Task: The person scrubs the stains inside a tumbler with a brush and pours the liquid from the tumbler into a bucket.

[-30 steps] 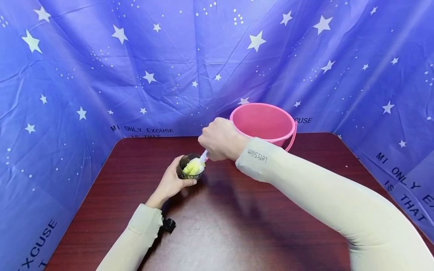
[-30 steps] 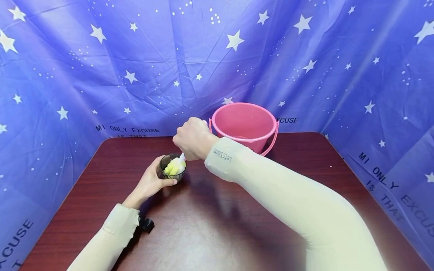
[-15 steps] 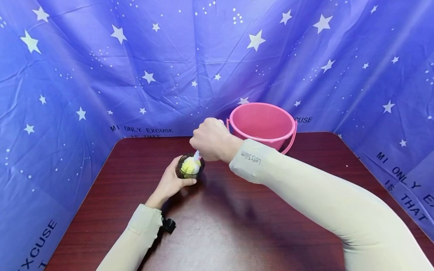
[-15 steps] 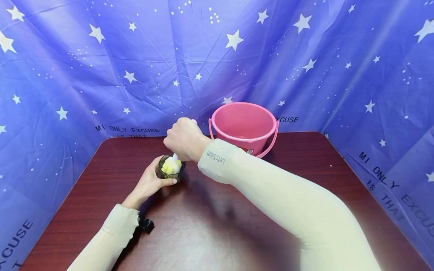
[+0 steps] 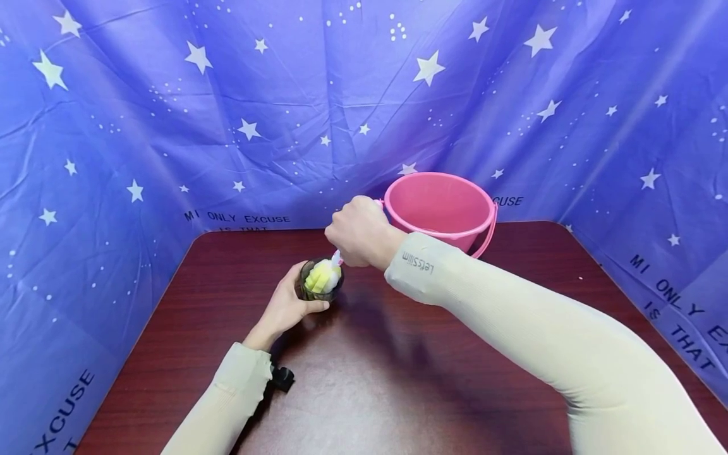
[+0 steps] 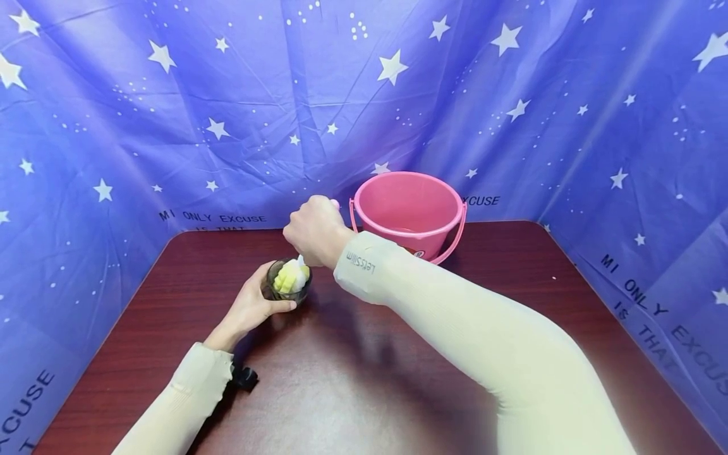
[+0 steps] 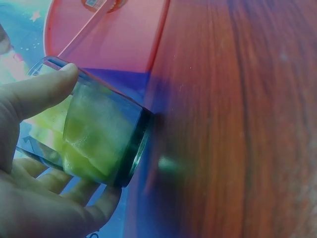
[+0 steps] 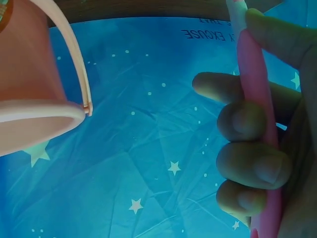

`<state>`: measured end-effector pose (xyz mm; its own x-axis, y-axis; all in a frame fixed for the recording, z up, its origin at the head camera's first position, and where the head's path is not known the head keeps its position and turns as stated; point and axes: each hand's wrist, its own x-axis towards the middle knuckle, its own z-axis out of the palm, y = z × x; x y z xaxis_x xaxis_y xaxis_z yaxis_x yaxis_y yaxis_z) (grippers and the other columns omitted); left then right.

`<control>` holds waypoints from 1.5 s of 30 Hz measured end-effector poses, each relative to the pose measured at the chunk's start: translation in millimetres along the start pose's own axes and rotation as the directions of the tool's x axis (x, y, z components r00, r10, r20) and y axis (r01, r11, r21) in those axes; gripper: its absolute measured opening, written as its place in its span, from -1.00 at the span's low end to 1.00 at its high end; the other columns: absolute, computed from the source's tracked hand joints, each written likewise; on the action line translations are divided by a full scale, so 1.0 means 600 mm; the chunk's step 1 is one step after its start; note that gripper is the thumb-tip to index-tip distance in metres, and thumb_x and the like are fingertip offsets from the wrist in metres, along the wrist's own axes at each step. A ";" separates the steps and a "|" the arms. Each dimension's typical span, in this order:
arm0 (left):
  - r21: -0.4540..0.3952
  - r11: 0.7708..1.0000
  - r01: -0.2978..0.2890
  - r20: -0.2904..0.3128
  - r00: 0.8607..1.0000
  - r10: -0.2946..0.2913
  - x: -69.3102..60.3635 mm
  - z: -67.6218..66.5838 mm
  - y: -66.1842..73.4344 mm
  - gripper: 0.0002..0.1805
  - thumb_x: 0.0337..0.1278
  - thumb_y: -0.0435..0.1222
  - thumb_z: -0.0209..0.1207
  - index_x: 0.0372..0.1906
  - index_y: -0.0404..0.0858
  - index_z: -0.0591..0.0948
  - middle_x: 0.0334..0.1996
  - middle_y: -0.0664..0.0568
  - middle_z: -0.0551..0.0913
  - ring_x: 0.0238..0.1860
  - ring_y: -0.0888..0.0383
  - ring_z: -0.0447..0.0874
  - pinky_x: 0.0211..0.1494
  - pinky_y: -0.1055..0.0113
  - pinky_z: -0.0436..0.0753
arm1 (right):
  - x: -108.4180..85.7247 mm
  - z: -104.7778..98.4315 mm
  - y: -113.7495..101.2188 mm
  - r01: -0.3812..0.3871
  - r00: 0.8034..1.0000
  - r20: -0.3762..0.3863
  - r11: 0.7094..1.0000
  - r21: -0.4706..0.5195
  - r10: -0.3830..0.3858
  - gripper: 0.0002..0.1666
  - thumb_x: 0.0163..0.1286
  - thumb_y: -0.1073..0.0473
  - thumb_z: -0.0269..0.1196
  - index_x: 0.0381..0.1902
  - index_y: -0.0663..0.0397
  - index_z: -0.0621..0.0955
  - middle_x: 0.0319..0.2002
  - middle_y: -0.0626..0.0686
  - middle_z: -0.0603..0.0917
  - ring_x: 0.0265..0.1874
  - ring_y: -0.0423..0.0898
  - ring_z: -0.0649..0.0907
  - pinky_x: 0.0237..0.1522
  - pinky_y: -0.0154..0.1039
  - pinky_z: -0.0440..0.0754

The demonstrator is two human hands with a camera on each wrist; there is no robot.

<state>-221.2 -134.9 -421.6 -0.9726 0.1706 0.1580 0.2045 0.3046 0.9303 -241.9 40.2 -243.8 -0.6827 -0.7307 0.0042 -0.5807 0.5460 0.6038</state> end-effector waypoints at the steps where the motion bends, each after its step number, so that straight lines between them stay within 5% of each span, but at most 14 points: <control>1: -0.004 1.000 0.001 0.000 1.000 -0.001 0.000 0.000 0.000 -0.04 -0.39 -0.46 0.52 0.31 -0.20 0.32 0.19 -0.06 0.47 0.09 0.00 0.47 0.17 0.08 0.42 | -0.001 0.001 0.001 -0.003 1.000 -0.005 1.000 0.005 0.003 -0.91 0.05 0.03 0.19 -0.53 -0.21 0.64 -0.53 -0.08 0.63 -0.63 -0.09 0.50 -0.65 -0.13 0.45; 8: 0.004 1.000 -0.025 -0.003 1.000 0.025 -0.002 0.001 0.001 -0.04 -0.40 -0.47 0.51 0.30 -0.19 0.33 0.15 -0.08 0.50 0.06 -0.01 0.49 0.15 0.08 0.43 | -0.004 0.002 0.004 -0.005 1.000 -0.021 1.000 0.020 0.005 -0.92 0.00 0.07 0.18 -0.56 -0.20 0.64 -0.58 -0.08 0.61 -0.67 -0.09 0.49 -0.64 -0.13 0.47; 17: 0.051 0.998 -0.031 -0.027 0.999 0.033 -0.001 0.001 -0.001 -0.06 -0.40 -0.45 0.52 0.27 -0.20 0.35 0.10 -0.08 0.53 0.02 0.02 0.51 0.12 0.12 0.44 | -0.010 -0.007 0.006 -0.005 0.999 0.048 0.998 0.066 0.002 -0.83 0.03 -0.12 0.24 -0.55 -0.23 0.61 -0.55 -0.09 0.60 -0.62 -0.07 0.52 -0.59 -0.10 0.53; 30: 0.051 0.998 -0.048 -0.028 0.998 0.050 -0.001 0.003 -0.002 -0.04 -0.41 -0.43 0.52 0.29 -0.26 0.33 0.13 -0.10 0.51 -0.01 0.01 0.52 0.07 0.17 0.47 | -0.012 -0.012 0.007 0.005 1.000 0.011 0.998 0.064 -0.006 -0.81 0.06 -0.11 0.23 -0.57 -0.19 0.58 -0.61 -0.10 0.55 -0.63 -0.08 0.50 -0.61 -0.11 0.50; 45: -0.005 1.000 0.004 -0.009 1.000 -0.004 -0.001 0.000 0.004 -0.03 -0.37 -0.46 0.52 0.32 -0.26 0.30 0.19 -0.14 0.46 0.11 -0.05 0.47 0.19 0.05 0.39 | -0.022 -0.009 0.020 -0.041 0.999 0.016 0.996 0.079 0.040 -0.79 0.12 -0.11 0.21 -0.58 -0.19 0.58 -0.61 -0.09 0.54 -0.66 -0.05 0.49 -0.71 -0.10 0.42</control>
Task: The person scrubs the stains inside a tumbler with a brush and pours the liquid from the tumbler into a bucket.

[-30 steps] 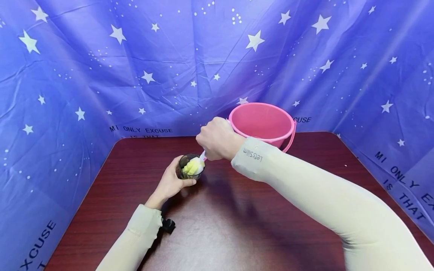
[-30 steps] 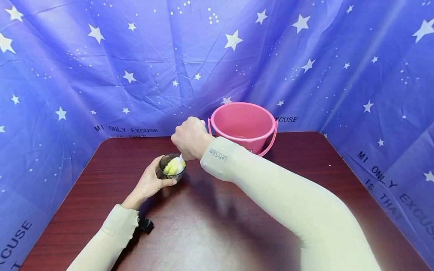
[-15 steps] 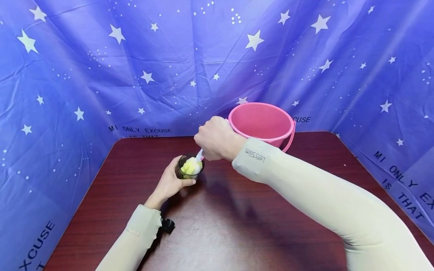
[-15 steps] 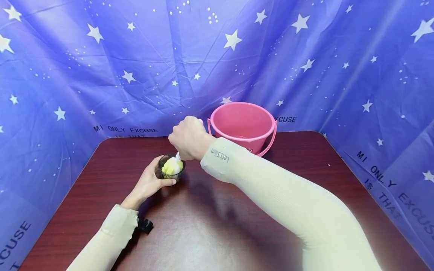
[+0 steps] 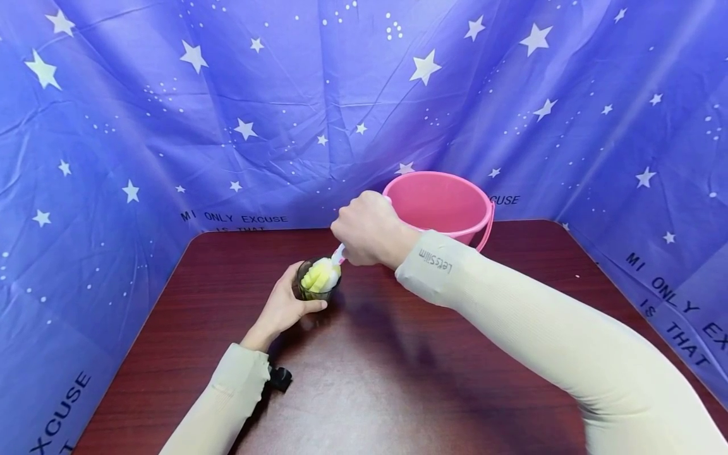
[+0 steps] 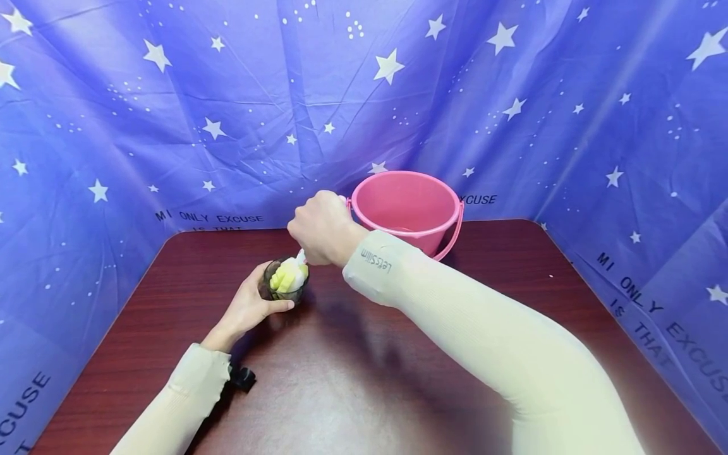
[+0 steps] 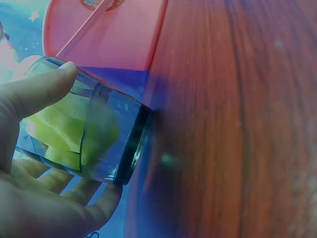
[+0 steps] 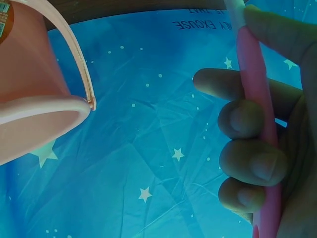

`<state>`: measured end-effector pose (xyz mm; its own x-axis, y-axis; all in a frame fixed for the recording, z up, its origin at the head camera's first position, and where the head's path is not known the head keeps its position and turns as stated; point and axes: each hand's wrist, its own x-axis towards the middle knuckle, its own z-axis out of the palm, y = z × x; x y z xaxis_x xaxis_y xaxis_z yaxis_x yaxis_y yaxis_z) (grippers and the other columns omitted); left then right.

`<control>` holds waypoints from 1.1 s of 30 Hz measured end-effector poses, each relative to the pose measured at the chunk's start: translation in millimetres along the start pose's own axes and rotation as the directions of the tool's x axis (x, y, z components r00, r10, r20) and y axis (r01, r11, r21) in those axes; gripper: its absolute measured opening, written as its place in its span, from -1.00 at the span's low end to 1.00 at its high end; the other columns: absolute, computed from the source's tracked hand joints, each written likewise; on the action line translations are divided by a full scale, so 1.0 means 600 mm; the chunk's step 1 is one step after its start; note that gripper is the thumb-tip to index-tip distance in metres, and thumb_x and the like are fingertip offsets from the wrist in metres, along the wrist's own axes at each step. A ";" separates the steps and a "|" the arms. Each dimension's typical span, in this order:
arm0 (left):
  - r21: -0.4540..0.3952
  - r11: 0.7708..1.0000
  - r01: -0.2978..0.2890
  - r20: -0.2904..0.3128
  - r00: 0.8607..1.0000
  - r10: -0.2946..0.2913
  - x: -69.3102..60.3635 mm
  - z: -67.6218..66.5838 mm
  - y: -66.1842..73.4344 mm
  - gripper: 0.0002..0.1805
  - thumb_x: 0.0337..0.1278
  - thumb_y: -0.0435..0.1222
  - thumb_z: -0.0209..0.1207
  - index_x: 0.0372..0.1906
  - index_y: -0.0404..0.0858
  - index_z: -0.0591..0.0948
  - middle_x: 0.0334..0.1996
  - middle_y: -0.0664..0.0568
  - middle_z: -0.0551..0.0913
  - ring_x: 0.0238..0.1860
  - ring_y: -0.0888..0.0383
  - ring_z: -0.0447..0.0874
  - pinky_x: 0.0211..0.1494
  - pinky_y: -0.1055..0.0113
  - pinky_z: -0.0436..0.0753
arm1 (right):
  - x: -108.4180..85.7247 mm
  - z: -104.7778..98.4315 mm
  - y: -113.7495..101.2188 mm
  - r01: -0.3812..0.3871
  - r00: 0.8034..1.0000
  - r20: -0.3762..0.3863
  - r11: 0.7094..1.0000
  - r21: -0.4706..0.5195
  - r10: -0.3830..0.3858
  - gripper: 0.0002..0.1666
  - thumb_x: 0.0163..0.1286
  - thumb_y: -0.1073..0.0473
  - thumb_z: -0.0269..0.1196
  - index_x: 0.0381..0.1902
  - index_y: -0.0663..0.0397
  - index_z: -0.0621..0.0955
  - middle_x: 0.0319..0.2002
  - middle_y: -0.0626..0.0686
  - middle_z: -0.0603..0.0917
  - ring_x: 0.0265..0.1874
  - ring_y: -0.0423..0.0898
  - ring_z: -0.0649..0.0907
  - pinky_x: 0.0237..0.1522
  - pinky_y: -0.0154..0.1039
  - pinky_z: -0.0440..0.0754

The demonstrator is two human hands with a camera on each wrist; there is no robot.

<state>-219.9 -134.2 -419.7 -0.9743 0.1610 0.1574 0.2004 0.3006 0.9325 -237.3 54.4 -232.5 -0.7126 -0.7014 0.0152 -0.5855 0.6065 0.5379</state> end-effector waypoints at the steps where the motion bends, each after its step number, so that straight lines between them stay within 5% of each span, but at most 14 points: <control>1: -0.002 1.000 0.002 0.002 1.000 -0.002 0.000 0.000 0.000 -0.03 -0.37 -0.45 0.52 0.32 -0.25 0.30 0.20 -0.13 0.46 0.11 -0.04 0.47 0.20 0.06 0.39 | -0.001 0.000 0.001 -0.004 1.000 -0.001 1.000 0.003 0.004 -0.79 0.11 -0.11 0.21 -0.58 -0.19 0.58 -0.61 -0.08 0.54 -0.66 -0.05 0.49 -0.71 -0.10 0.42; 33: 0.038 0.999 0.024 -0.023 0.999 -0.023 0.002 -0.006 -0.007 -0.06 -0.40 -0.39 0.54 0.27 -0.20 0.35 0.14 -0.05 0.49 0.12 0.03 0.43 0.21 0.10 0.38 | -0.014 0.008 0.022 -0.038 0.999 -0.023 0.997 0.063 0.040 -0.69 0.12 -0.16 0.22 -0.65 -0.13 0.57 -0.65 -0.05 0.52 -0.68 -0.03 0.50 -0.73 -0.08 0.40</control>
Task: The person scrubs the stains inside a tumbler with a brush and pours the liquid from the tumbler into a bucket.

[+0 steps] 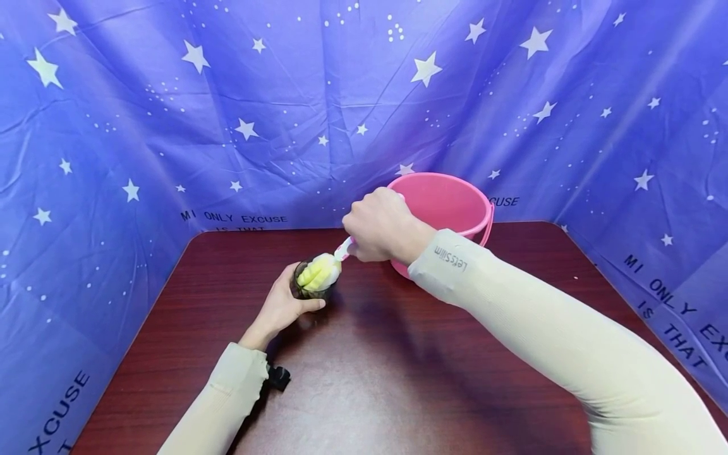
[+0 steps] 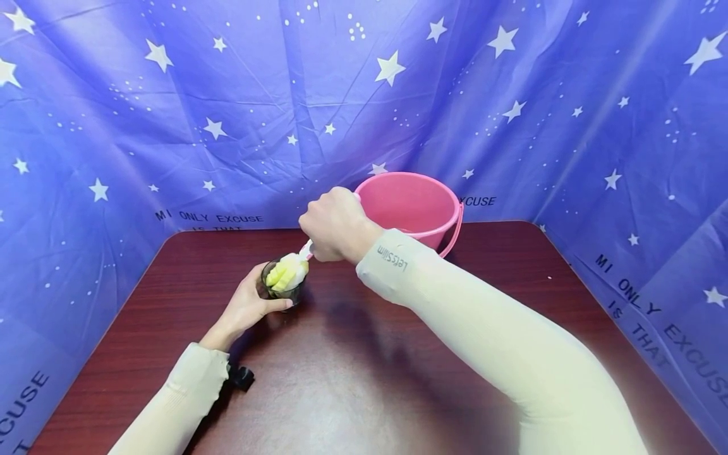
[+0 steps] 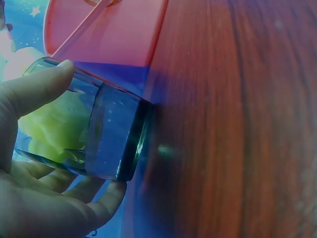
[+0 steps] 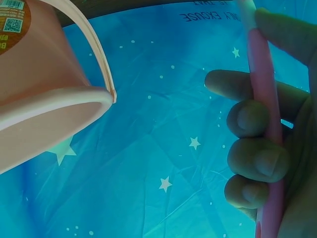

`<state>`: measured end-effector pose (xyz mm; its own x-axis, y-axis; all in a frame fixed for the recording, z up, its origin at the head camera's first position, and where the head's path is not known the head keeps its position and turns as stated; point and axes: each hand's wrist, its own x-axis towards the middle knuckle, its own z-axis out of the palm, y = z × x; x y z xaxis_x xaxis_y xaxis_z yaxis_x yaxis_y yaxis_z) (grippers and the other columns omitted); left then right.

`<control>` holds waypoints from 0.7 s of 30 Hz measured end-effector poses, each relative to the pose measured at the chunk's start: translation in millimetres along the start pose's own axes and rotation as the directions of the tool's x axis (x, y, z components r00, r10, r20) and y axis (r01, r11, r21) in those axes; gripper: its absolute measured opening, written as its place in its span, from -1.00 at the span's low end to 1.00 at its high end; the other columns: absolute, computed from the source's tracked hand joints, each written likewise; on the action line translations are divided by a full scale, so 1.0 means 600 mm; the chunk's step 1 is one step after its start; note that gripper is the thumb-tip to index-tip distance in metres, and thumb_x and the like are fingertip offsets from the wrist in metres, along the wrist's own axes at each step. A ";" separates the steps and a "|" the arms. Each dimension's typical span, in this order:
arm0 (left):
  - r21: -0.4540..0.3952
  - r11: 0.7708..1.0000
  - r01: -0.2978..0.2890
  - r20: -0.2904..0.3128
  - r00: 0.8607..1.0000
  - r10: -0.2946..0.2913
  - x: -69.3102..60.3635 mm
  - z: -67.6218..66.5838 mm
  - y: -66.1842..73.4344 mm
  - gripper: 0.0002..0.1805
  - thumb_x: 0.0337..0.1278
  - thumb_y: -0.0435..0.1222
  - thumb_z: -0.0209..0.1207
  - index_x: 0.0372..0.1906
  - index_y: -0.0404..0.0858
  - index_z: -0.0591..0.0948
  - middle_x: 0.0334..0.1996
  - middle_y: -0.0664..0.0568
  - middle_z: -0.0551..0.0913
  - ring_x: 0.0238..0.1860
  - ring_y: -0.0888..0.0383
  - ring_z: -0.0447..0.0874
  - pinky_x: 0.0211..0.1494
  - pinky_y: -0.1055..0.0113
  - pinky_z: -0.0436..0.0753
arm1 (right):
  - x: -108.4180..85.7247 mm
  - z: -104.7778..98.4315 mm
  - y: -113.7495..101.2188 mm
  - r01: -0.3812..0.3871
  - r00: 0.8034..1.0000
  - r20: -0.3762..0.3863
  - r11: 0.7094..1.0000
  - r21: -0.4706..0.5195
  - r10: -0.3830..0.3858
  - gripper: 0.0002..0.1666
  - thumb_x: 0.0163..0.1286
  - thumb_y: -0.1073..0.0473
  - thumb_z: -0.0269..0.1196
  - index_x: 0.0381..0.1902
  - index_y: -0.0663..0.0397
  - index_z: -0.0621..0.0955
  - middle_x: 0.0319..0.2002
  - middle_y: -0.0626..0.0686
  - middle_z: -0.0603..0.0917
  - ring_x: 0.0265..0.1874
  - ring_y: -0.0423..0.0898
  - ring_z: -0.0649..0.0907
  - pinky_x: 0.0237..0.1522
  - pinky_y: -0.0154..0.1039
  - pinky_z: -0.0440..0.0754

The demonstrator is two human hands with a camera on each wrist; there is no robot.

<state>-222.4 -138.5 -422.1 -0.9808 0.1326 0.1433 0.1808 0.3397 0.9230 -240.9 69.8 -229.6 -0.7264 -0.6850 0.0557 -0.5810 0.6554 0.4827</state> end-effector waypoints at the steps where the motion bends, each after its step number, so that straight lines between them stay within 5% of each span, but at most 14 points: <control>1: 0.002 1.000 0.002 -0.001 1.000 -0.002 0.000 0.000 -0.001 -0.07 -0.40 -0.39 0.54 0.27 -0.20 0.35 0.14 -0.05 0.49 0.12 0.03 0.43 0.21 0.11 0.38 | -0.001 0.000 0.001 -0.004 1.000 0.000 1.000 0.005 0.004 -0.69 0.12 -0.16 0.22 -0.65 -0.13 0.57 -0.65 -0.05 0.52 -0.68 -0.03 0.50 -0.72 -0.07 0.41; 21: 0.033 0.999 0.001 -0.015 1.000 0.000 0.003 0.003 -0.003 -0.03 -0.41 -0.36 0.54 0.29 -0.25 0.32 0.17 -0.11 0.45 0.15 -0.01 0.41 0.23 0.08 0.35 | -0.013 -0.002 0.013 -0.021 0.999 0.049 0.998 0.054 0.018 -0.63 0.16 -0.20 0.18 -0.69 -0.15 0.55 -0.69 -0.07 0.51 -0.67 -0.04 0.51 -0.69 -0.10 0.45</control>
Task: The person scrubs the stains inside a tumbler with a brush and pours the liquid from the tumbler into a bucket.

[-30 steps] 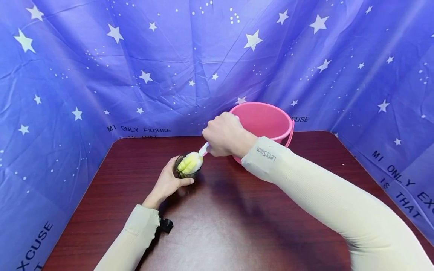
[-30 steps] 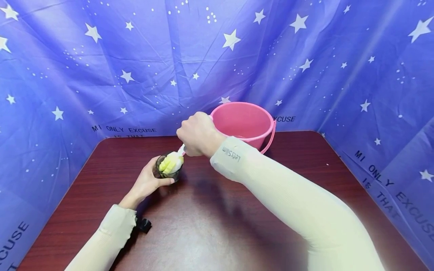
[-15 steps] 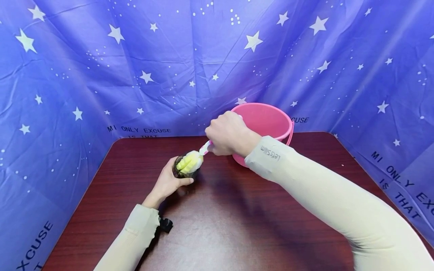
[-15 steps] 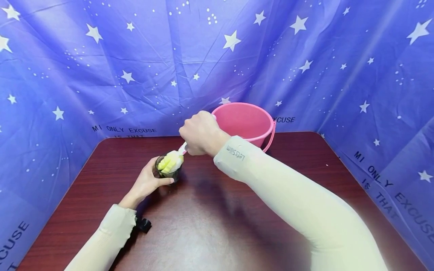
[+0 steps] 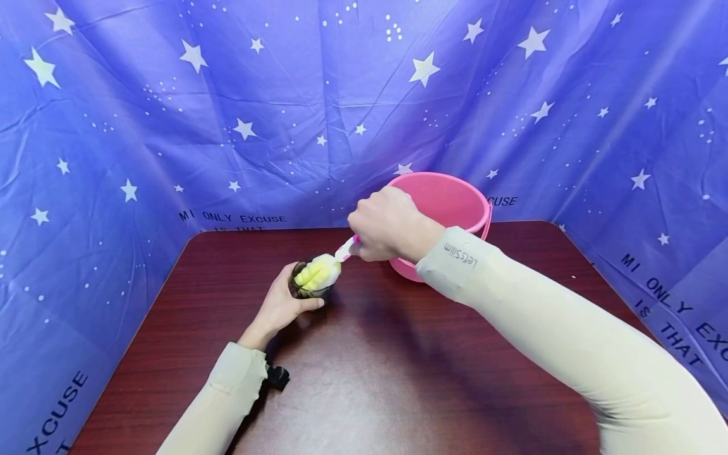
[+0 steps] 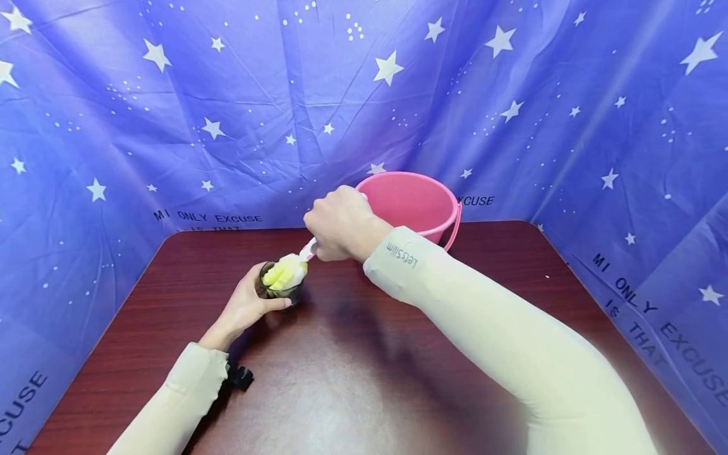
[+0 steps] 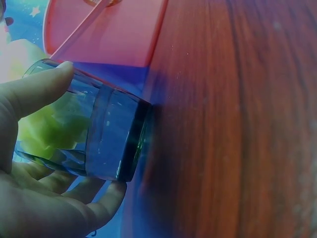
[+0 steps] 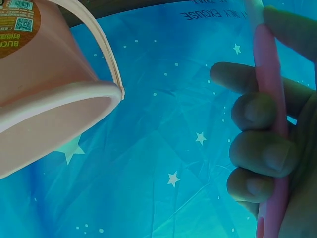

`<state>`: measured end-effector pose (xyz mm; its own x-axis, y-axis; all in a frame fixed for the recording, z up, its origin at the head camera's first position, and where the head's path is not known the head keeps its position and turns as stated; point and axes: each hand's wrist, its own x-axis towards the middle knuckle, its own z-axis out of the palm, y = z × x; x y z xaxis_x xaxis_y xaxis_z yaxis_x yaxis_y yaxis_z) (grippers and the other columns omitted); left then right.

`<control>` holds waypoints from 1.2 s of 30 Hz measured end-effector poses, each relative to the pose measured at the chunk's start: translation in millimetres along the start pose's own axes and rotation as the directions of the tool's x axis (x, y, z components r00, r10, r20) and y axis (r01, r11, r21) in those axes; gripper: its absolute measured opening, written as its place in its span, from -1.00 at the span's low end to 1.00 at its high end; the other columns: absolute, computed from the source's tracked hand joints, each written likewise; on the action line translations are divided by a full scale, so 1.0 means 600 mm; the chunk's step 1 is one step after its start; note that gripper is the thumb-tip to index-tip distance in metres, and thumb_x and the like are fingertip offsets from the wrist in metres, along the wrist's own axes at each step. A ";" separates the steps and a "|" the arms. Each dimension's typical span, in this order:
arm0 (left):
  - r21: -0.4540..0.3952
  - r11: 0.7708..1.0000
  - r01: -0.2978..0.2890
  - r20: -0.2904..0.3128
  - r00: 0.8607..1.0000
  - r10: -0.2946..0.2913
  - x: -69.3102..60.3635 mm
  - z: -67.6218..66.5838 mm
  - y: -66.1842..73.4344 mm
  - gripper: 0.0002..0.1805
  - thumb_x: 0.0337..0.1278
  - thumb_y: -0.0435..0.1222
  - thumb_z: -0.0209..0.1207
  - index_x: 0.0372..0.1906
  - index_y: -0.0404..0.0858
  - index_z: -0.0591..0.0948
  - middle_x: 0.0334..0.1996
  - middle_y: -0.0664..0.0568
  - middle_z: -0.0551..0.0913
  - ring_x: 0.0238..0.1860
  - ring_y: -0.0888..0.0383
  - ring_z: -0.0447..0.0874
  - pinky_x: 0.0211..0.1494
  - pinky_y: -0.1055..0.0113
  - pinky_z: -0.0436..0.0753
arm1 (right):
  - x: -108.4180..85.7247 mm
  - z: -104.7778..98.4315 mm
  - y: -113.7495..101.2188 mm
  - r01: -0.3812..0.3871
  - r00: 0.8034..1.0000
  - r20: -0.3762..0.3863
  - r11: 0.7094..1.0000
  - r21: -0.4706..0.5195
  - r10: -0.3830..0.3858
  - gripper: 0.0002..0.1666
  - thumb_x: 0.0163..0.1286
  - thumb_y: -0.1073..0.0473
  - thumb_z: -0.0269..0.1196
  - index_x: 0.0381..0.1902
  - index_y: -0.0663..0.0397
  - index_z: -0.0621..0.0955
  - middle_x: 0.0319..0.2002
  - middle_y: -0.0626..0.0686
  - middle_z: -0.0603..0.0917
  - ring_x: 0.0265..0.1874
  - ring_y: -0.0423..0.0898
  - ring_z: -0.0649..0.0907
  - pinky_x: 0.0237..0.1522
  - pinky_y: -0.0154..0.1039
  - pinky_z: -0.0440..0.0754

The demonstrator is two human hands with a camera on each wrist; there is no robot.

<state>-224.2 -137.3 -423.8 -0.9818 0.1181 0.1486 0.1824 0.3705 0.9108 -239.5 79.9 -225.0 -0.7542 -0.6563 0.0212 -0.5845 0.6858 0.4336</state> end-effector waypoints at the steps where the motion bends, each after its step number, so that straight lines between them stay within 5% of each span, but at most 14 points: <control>1: 0.003 1.000 -0.004 0.001 1.000 0.004 0.000 0.000 0.000 -0.03 -0.41 -0.35 0.54 0.29 -0.26 0.32 0.17 -0.12 0.45 0.15 -0.02 0.41 0.23 0.07 0.35 | 0.000 0.000 0.001 -0.001 1.000 0.002 1.000 0.003 0.001 -0.62 0.16 -0.21 0.18 -0.69 -0.15 0.55 -0.69 -0.07 0.51 -0.67 -0.04 0.51 -0.69 -0.10 0.45; 11: 0.000 1.000 0.008 0.002 1.000 -0.008 0.002 -0.001 0.002 -0.03 -0.43 -0.37 0.55 0.29 -0.24 0.33 0.17 -0.11 0.47 0.15 0.00 0.41 0.25 0.10 0.33 | -0.005 0.000 0.010 -0.033 0.999 0.015 0.999 0.020 0.032 -0.54 0.17 -0.30 0.19 -0.70 -0.15 0.54 -0.67 -0.07 0.52 -0.65 -0.04 0.52 -0.70 -0.07 0.45; 16: -0.013 1.000 0.016 0.009 1.000 -0.016 -0.007 -0.001 0.023 -0.06 -0.35 -0.46 0.50 0.29 -0.36 0.30 0.17 -0.21 0.45 0.15 -0.07 0.42 0.24 0.08 0.35 | -0.008 0.001 0.015 -0.050 0.999 0.011 0.999 0.019 0.050 -0.51 0.18 -0.32 0.19 -0.71 -0.13 0.53 -0.68 -0.07 0.52 -0.65 -0.04 0.51 -0.74 -0.05 0.43; 20: -0.032 0.999 0.029 0.015 0.999 -0.028 0.000 0.000 0.003 -0.02 -0.37 -0.41 0.52 0.31 -0.30 0.28 0.18 -0.17 0.45 0.14 -0.04 0.44 0.22 0.09 0.38 | -0.010 0.001 0.019 -0.059 0.998 0.005 0.998 0.021 0.059 -0.49 0.19 -0.32 0.18 -0.74 -0.14 0.51 -0.71 -0.08 0.49 -0.67 -0.03 0.50 -0.76 -0.05 0.42; 36: -0.057 0.996 0.066 0.006 0.998 -0.065 -0.003 -0.002 0.002 -0.03 -0.39 -0.39 0.53 0.30 -0.26 0.30 0.16 -0.12 0.47 0.15 0.01 0.43 0.22 0.12 0.37 | -0.015 0.008 0.027 -0.056 0.997 -0.058 0.998 0.022 0.058 -0.42 0.19 -0.30 0.17 -0.78 -0.14 0.26 -0.74 -0.13 0.18 -0.67 -0.10 0.28 -0.78 -0.13 0.32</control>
<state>-222.5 -138.0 -422.6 -0.9913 0.0994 0.0863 0.1142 0.3239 0.9392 -243.8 98.3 -222.5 -0.7680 -0.6329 0.0985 -0.5474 0.7284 0.4120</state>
